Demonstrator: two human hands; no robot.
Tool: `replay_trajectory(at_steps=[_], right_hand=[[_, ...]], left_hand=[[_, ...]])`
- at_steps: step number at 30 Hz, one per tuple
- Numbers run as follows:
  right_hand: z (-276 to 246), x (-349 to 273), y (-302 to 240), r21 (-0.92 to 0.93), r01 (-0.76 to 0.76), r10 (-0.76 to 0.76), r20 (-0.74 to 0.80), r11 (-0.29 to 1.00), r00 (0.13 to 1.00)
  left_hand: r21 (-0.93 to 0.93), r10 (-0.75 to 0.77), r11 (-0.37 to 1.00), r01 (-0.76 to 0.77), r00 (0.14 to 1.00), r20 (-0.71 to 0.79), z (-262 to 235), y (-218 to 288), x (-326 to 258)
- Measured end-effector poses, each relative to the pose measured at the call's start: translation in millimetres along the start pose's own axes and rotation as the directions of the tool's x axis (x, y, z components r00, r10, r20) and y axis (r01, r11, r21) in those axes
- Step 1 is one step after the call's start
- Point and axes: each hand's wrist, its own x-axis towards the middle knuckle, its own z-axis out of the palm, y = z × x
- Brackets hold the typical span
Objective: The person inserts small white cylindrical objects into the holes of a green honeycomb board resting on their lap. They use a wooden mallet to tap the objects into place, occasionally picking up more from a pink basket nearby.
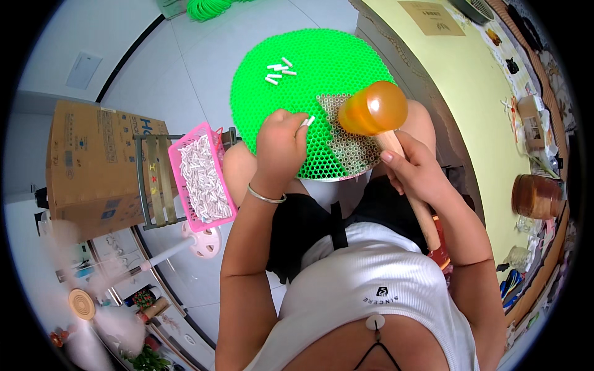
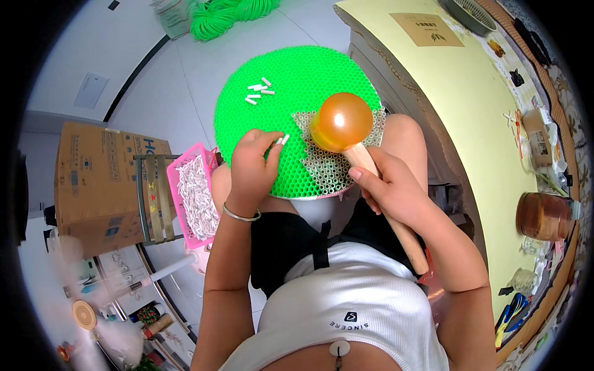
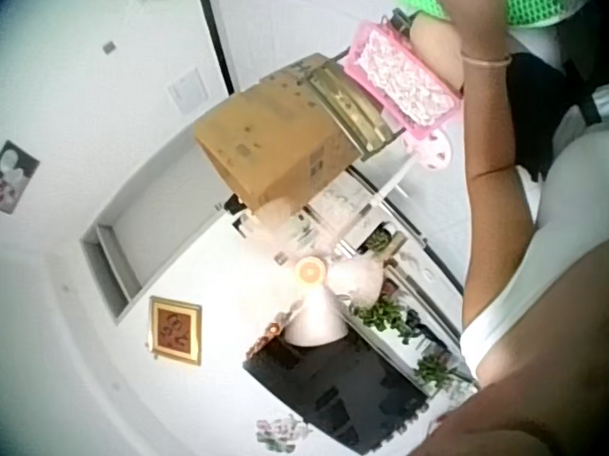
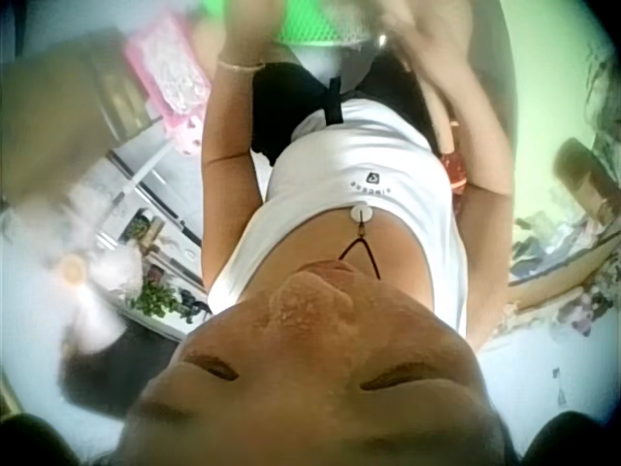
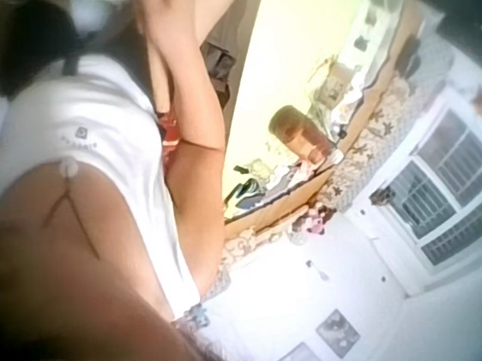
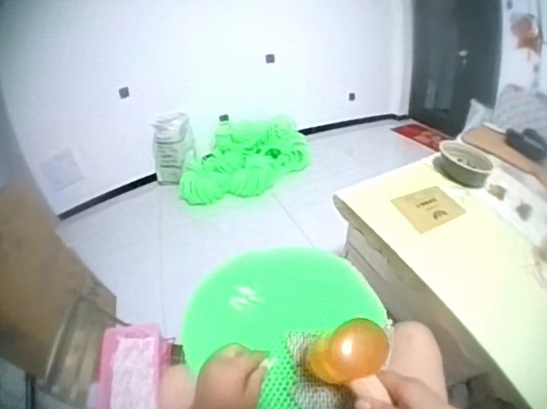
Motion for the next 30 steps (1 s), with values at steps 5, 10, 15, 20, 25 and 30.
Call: replay_trajectory(at_steps=[5,10,15,20,25,30], right_hand=[[-7.7,3.0,7.8,0.088,-0.007,0.005,0.02,0.996,1.0],[-8.0,2.2,6.4,0.097,-0.024,0.021,0.034,0.995,0.999],[-6.4,1.4,7.6,0.129,-0.01,0.005,0.04,0.992,0.999],[-6.8,1.2,8.0,0.12,0.011,-0.017,0.05,0.993,0.999],[-6.1,0.8,5.5,0.088,0.002,-0.006,0.042,0.996,0.999],[-2.7,-0.8,4.1,0.081,0.0,-0.002,0.029,0.997,1.0]], left_hand=[[-0.374,-0.284,0.875,0.307,0.952,0.117,0.5,14.5,2.7],[-0.332,-0.193,0.916,0.226,0.973,0.128,6.9,25.8,-1.7],[-0.241,-0.117,0.96,0.139,0.988,0.104,9.4,24.5,-1.4],[-0.129,0.069,0.99,-0.059,0.995,0.074,8.6,23.2,5.3],[-0.097,0.157,0.985,-0.141,0.969,0.19,4.5,18.0,15.7],[-0.181,0.179,0.972,-0.151,0.972,0.151,5.5,14.6,13.2]])
